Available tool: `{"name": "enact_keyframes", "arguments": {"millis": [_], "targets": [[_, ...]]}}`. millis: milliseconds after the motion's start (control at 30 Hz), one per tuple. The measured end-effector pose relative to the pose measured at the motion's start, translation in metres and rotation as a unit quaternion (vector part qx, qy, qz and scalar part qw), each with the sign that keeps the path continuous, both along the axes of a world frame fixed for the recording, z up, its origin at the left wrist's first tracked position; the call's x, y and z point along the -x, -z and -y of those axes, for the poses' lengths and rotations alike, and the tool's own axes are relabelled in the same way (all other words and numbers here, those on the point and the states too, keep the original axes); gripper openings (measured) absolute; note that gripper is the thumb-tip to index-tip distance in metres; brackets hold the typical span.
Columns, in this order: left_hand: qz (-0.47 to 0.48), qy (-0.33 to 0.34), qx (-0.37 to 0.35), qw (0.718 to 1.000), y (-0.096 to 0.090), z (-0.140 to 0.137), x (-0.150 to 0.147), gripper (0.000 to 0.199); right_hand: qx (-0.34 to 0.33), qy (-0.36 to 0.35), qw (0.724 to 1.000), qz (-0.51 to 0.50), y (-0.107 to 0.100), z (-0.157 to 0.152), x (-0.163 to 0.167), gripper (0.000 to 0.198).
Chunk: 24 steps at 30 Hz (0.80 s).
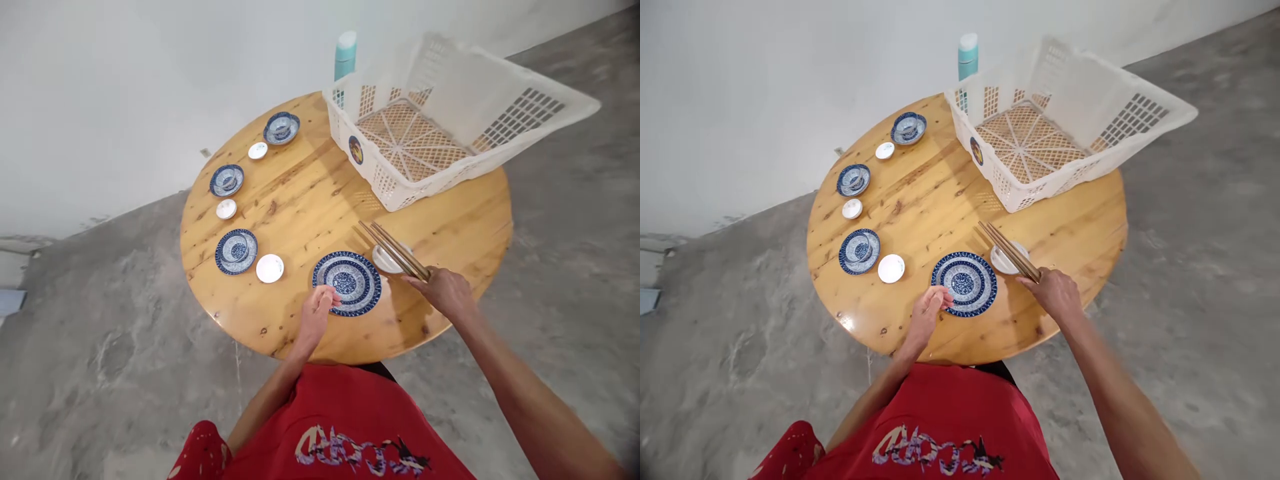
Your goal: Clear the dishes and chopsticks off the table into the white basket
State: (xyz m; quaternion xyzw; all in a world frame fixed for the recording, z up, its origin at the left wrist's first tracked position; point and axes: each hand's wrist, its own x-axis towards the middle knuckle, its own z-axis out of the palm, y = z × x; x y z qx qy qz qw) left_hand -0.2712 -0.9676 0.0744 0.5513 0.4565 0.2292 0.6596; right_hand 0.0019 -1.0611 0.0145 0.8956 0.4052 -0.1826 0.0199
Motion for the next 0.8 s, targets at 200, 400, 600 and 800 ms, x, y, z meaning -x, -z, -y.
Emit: {"name": "enact_keyframes", "arguments": {"millis": [200, 400, 600, 800], "targets": [[0.004, -0.020, -0.007, 1.000, -0.004, 0.027, -0.026, 0.027, -0.019, -0.042, 0.998, -0.034, 0.009, -0.007, -0.017, 0.038], [0.002, -0.064, -0.017, 0.998, -0.005, 0.042, -0.043, 0.027, -0.121, -0.010, 0.982, -0.143, 0.002, 0.002, -0.031, 0.024], [0.012, -0.073, 0.019, 0.997, -0.011, 0.046, -0.077, 0.031, -0.206, 0.183, 0.800, -0.533, -0.044, 0.031, 0.014, 0.056], [0.154, -0.053, 0.069, 0.984, -0.025, 0.038, -0.101, 0.045, -0.222, 0.160, 0.722, -0.636, -0.077, 0.046, 0.067, 0.060]]}}
